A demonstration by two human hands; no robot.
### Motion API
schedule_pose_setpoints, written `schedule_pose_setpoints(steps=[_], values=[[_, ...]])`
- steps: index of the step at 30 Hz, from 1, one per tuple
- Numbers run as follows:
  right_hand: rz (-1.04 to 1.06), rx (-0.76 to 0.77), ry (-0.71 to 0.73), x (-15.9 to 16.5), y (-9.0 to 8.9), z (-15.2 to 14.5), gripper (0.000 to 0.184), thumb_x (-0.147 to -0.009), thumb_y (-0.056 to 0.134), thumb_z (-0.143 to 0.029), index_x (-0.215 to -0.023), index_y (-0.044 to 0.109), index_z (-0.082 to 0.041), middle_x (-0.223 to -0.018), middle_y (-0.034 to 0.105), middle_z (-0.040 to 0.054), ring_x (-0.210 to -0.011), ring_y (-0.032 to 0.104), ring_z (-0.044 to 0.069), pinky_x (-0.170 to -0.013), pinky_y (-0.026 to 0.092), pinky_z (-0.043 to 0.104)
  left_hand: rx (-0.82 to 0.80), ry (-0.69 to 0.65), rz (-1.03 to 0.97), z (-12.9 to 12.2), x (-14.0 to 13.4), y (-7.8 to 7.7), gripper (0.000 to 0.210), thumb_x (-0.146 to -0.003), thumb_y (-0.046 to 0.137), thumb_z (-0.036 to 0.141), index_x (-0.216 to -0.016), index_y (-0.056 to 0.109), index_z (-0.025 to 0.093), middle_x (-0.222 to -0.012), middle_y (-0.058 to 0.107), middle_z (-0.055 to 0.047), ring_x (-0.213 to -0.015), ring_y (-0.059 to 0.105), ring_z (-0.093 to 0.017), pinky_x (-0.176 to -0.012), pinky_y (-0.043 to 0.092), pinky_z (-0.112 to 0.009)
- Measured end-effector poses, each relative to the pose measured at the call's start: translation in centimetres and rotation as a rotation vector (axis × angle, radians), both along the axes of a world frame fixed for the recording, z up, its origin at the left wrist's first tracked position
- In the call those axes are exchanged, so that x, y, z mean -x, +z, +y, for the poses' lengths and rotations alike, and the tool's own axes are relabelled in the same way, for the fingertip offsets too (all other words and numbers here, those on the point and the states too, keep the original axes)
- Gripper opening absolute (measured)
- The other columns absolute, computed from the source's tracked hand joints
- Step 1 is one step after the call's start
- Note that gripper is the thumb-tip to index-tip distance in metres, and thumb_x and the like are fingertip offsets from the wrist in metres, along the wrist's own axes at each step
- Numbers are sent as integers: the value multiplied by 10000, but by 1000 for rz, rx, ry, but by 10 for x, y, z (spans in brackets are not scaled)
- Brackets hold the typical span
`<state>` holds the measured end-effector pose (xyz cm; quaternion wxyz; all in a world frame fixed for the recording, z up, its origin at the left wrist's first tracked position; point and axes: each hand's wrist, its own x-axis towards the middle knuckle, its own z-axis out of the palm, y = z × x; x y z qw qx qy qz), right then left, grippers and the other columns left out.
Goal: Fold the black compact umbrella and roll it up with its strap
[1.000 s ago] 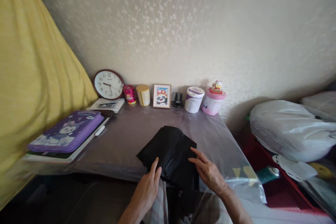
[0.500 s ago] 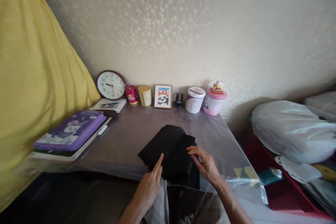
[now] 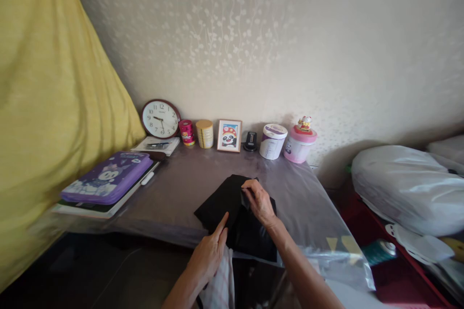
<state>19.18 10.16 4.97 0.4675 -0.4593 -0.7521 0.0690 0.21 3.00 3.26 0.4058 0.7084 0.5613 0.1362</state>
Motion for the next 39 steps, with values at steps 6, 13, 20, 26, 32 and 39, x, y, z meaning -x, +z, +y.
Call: schedule_pose_setpoints(steps=[6, 13, 20, 26, 32, 39], values=[[7, -28, -11, 22, -4, 16, 144, -908, 371, -219, -932, 514, -212, -918, 554, 54, -885, 547, 160, -813, 448, 283, 112, -1, -155, 7, 7, -1, 519, -927, 132, 435, -1425, 117, 290, -844, 696, -38, -322, 491, -101, -345, 364, -195], [29, -36, -51, 45, -30, 29, 200, -919, 323, -216, -941, 521, -219, -911, 558, 51, -876, 547, 157, -807, 447, 278, -25, -74, -97, 8, 9, -4, 489, -912, 182, 306, -1392, 272, 287, -1354, 456, -58, -534, 610, -84, -487, 443, -183], [-44, -19, -88, 53, -34, 32, 202, -920, 336, -221, -944, 537, -220, -909, 568, 52, -855, 562, 155, -784, 460, 265, 79, 4, -124, 3, 7, 2, 600, -896, 238, 531, -1418, 192, 239, -865, 715, -13, -387, 576, -114, -521, 459, -222], [-138, 11, -69, 55, -28, 32, 173, -909, 378, -208, -945, 547, -212, -963, 572, 56, -878, 570, 154, -776, 474, 260, -23, 82, -33, 7, -1, -17, 484, -938, 178, 380, -1336, 394, 209, -961, 706, -57, -580, 658, -144, -657, 450, -227], [-107, -7, -7, 36, -22, -2, 157, -904, 414, -209, -965, 560, -202, -997, 597, 66, -934, 572, 158, -846, 461, 289, -63, 92, -2, 8, 3, -22, 469, -942, 184, 382, -1314, 413, 211, -1034, 685, -62, -785, 674, -175, -700, 446, -231], [-287, -37, 8, 7, -46, 8, 223, -899, 429, -197, -1020, 616, -206, -1085, 638, 69, -1060, 548, 192, -953, 401, 397, -30, 162, 73, 6, -2, -21, 560, -945, 199, 366, -1412, 123, 66, -963, 695, -131, -788, 676, -187, -669, 436, -225]])
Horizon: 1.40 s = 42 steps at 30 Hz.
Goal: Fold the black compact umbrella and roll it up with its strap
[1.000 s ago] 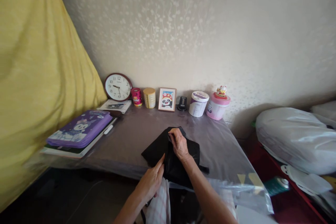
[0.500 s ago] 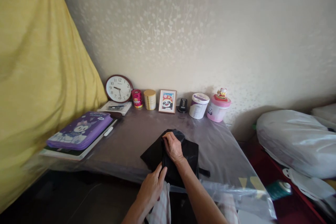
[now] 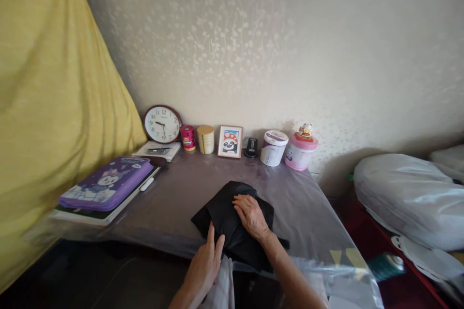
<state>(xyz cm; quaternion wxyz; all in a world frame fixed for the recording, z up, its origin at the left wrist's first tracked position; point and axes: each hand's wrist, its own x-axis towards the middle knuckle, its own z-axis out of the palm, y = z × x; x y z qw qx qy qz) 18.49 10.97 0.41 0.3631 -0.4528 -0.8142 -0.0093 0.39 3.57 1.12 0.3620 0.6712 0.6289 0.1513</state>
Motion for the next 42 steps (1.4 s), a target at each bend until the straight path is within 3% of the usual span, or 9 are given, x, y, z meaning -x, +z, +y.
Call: schedule_pose_setpoints(steps=[5, 9, 12, 16, 20, 26, 30, 37, 42], values=[[-55, 20, -172, -24, -11, 45, 270, -902, 412, -201, -1090, 605, -184, -1156, 612, 91, -1086, 540, 208, -937, 411, 396, -22, 48, -21, -4, -3, 7, 603, -949, 166, 379, -1415, -85, 89, -841, 712, -113, -666, 678, -190, -591, 418, -237], [3, -25, -325, -28, 1, 45, 294, -904, 396, -212, -1126, 581, -159, -1170, 596, 125, -1077, 541, 231, -943, 391, 434, -14, 56, -26, -4, -3, 5, 631, -944, 147, 409, -1406, -116, 70, -725, 703, -92, -585, 662, -196, -549, 404, -243], [53, -34, -153, -13, 12, 19, 286, -912, 400, -240, -1121, 582, -169, -1146, 611, 100, -1119, 511, 194, -980, 364, 384, -42, 62, -38, -3, -2, 1, 641, -940, 166, 415, -1408, -108, 72, -756, 706, -99, -596, 661, -192, -571, 412, -241], [-59, 99, 119, 14, 11, -8, 247, -908, 440, -304, -1069, 617, -241, -1099, 647, 32, -1150, 490, 168, -1038, 275, 391, -60, 66, -70, -4, -3, 0, 643, -938, 162, 413, -1408, -104, 65, -746, 704, -90, -617, 659, -194, -574, 415, -238], [-121, 145, 71, 20, 1, 7, 257, -921, 414, -295, -1042, 636, -247, -1100, 653, 24, -1157, 484, 160, -1053, 225, 404, -66, 47, -106, -5, -4, 2, 611, -936, 152, 419, -1424, -47, 109, -665, 688, -55, -538, 630, -185, -576, 415, -246], [-137, 133, -82, 7, -3, 40, 248, -908, 426, -227, -994, 659, -226, -1097, 655, 30, -1140, 502, 178, -1032, 258, 409, -22, -29, -170, -3, -3, 1, 499, -941, 124, 390, -1403, 243, 244, -494, 578, 26, -340, 487, -122, -506, 380, -220], [-54, 121, -179, -4, -2, 40, 248, -892, 439, -220, -1018, 654, -213, -1137, 632, 54, -1136, 506, 197, -1002, 319, 405, 44, -23, -201, -3, -2, 3, 515, -926, 161, 439, -1390, 285, 250, -477, 563, 34, -327, 475, -125, -453, 377, -209], [163, 152, -153, -39, 1, 27, 287, -887, 411, -281, -984, 667, -195, -1116, 635, 88, -1063, 556, 202, -961, 389, 378, -36, -62, -248, -2, 2, -5, 564, -892, 303, 495, -1400, 253, 255, -653, 664, -12, -421, 571, -140, -496, 435, -212], [418, 258, -278, -77, 2, 13, 285, -821, 458, -375, -903, 680, -216, -1006, 680, 69, -968, 607, 214, -896, 439, 355, 7, -43, -326, 0, 5, -11, 593, -886, 265, 548, -1411, 197, 281, -406, 436, 87, -300, 467, -124, -343, 381, -195]])
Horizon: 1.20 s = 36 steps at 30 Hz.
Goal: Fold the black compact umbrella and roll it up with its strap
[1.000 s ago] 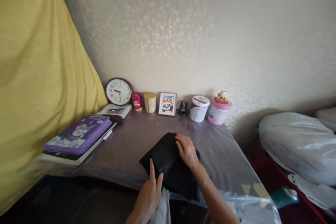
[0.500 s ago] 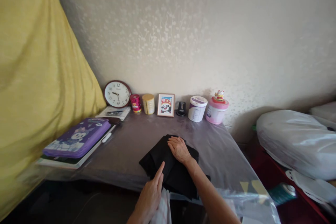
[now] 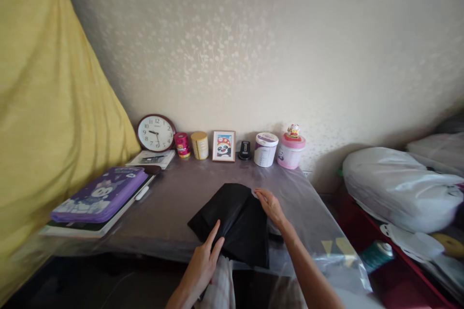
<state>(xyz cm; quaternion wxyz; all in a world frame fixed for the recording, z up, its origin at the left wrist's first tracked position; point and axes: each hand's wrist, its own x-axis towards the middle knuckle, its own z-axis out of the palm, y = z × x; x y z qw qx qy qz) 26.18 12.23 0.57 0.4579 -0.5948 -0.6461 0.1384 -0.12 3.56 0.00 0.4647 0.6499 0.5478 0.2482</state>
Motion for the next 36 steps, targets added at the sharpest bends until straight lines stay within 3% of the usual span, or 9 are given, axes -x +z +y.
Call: schedule_pose_setpoints(steps=[4, 8, 17, 25, 29, 33, 36], values=[[67, 48, -89, -29, -6, -18, 313, -802, 457, -405, -893, 675, -200, -930, 697, 85, -897, 637, 229, -818, 474, 361, 10, 47, -45, 0, 2, 6, 618, -866, 292, 582, -1407, 198, 298, -397, 367, 113, -298, 429, -100, -316, 376, -180], [344, 200, -77, -39, -11, -39, 331, -756, 520, -437, -897, 657, -170, -864, 697, 87, -740, 665, 206, -686, 512, 329, 14, 78, -52, -2, 3, 16, 637, -853, 319, 589, -1406, 196, 298, -392, 364, 123, -293, 436, -91, -315, 387, -170], [680, 435, 32, 3, -1, -71, 396, -727, 568, -451, -1010, 571, -175, -765, 630, 4, -619, 646, 149, -528, 524, 262, -7, 119, -44, -6, -3, 32, 642, -857, 321, 580, -1412, 160, 302, -404, 390, 125, -294, 461, -91, -312, 388, -165], [717, 439, -181, 30, -15, -66, 345, -646, 632, -477, -812, 592, -177, -599, 538, -25, -562, 559, 142, -390, 496, 229, -56, 132, -1, -10, -7, 20, 615, -867, 304, 578, -1404, 204, 297, -389, 401, 120, -267, 438, -92, -317, 375, -167], [670, 400, -194, 34, -19, -67, 337, -658, 589, -512, -700, 560, -180, -527, 481, -49, -502, 507, 120, -374, 455, 207, -65, 127, 30, -9, -9, 11, 617, -879, 273, 574, -1409, 204, 264, -391, 410, 110, -264, 437, -93, -331, 360, -170], [662, 364, -195, 35, -15, -67, 332, -683, 551, -513, -674, 547, -181, -494, 440, -63, -469, 465, 104, -377, 417, 193, -70, 113, 54, -8, -9, 4, 605, -885, 245, 576, -1410, 191, 280, -368, 386, 113, -276, 442, -112, -354, 357, -185], [709, 354, -186, 36, -5, -68, 335, -693, 551, -505, -746, 585, -176, -516, 483, -48, -478, 480, 113, -378, 393, 189, -76, 85, 124, -7, -8, 0, 581, -902, 213, 545, -1414, 180, 272, -361, 396, 102, -299, 465, -129, -382, 343, -195]])
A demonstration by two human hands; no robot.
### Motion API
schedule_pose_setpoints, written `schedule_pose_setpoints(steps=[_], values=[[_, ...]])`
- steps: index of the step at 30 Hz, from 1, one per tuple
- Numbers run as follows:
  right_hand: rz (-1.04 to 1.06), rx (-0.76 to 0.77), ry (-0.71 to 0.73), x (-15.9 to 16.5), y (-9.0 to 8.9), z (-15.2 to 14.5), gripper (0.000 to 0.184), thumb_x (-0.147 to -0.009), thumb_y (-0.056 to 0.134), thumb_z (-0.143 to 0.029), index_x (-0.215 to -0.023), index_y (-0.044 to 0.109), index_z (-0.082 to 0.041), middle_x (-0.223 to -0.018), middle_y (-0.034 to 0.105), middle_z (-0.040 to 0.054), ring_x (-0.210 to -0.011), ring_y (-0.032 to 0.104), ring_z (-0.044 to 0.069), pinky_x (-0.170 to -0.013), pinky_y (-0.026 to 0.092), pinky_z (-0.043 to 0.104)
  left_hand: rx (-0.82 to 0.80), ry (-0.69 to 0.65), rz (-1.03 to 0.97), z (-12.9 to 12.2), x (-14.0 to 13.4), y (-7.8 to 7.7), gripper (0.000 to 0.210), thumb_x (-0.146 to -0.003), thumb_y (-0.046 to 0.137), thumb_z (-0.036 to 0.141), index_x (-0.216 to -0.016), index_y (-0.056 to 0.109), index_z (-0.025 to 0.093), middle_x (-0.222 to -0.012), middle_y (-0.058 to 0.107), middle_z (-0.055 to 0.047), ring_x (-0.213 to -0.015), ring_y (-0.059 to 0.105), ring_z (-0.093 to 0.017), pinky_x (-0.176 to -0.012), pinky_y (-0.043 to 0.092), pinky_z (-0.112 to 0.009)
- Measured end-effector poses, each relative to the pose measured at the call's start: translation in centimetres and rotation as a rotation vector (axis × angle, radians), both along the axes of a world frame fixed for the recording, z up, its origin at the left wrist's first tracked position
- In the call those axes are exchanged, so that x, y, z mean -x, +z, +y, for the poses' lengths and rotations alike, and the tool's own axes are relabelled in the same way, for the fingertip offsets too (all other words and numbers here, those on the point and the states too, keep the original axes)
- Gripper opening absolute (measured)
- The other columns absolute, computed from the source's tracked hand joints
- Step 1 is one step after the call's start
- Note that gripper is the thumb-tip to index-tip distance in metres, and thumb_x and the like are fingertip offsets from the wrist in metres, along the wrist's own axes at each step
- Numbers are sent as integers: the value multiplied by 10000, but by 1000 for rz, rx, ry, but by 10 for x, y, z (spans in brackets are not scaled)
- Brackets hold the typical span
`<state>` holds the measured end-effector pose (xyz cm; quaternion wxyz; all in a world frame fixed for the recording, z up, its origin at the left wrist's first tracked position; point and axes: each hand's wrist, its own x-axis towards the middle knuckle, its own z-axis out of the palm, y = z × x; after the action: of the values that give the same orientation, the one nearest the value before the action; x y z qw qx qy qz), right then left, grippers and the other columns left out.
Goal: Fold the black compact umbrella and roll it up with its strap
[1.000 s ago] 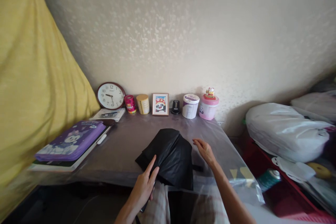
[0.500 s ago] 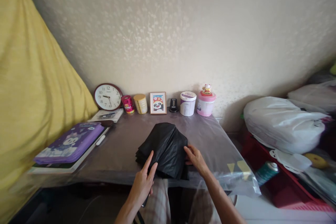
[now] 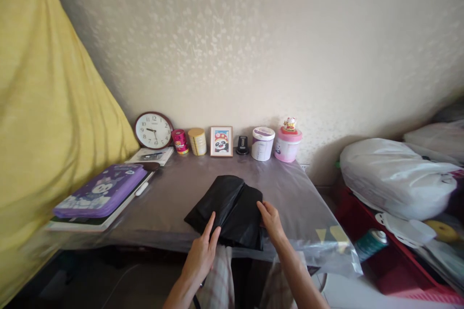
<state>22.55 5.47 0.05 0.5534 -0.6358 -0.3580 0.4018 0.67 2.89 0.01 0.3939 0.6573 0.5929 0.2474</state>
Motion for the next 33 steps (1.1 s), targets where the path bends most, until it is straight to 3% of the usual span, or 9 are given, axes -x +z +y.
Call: schedule_pose_setpoints(steps=[5, 14, 18, 20, 22, 27, 33], values=[[135, -12, 29, 7, 22, 3, 372, -696, 572, -486, -915, 620, -188, -645, 613, -2, -549, 549, 134, -438, 408, 196, -29, -28, 100, 1, 1, 4, 552, -922, 204, 486, -1416, 190, 241, -399, 468, 72, -334, 499, -138, -475, 361, -222], [293, -51, 76, 22, 37, 33, 270, -687, 626, -420, -806, 569, -184, -589, 565, -30, -457, 500, 75, -401, 380, 156, 15, -70, 83, 4, 3, 22, 578, -916, 170, 492, -1424, 167, 217, -531, 612, 19, -394, 557, -156, -518, 386, -242], [318, -53, 83, 28, 37, 43, 285, -668, 639, -421, -813, 578, -184, -602, 586, -25, -460, 516, 84, -379, 362, 160, 21, -128, 70, 2, 9, 29, 624, -900, 246, 505, -1429, 142, 189, -833, 706, -64, -729, 665, -206, -692, 423, -268], [320, -56, 98, 31, 37, 47, 289, -669, 631, -430, -811, 585, -183, -606, 603, -21, -474, 537, 96, -388, 374, 172, 17, -155, 54, 1, 10, 30, 684, -871, 313, 541, -1430, 132, 189, -1092, 651, -113, -969, 621, -235, -797, 407, -283], [319, -62, 104, 35, 38, 51, 297, -668, 626, -432, -821, 591, -180, -603, 613, -20, -479, 551, 105, -393, 384, 181, 14, -159, 68, 1, 10, 29, 748, -838, 370, 575, -1431, 114, 197, -1218, 576, -136, -1080, 562, -259, -845, 392, -303], [300, -92, 108, 51, 38, 64, 305, -675, 604, -420, -845, 591, -167, -601, 623, -19, -473, 558, 113, -397, 391, 192, -4, -81, 204, 4, 2, 21, 776, -819, 405, 582, -1424, 143, 173, -1086, 648, -150, -941, 629, -266, -777, 418, -306], [240, -149, 113, 71, 34, 80, 312, -698, 580, -356, -912, 612, -131, -695, 667, 13, -616, 627, 151, -576, 491, 238, -20, -13, 222, 6, -4, 19, 612, -883, 335, 500, -1391, 259, 169, -1157, 610, -161, -968, 625, -253, -775, 420, -290]])
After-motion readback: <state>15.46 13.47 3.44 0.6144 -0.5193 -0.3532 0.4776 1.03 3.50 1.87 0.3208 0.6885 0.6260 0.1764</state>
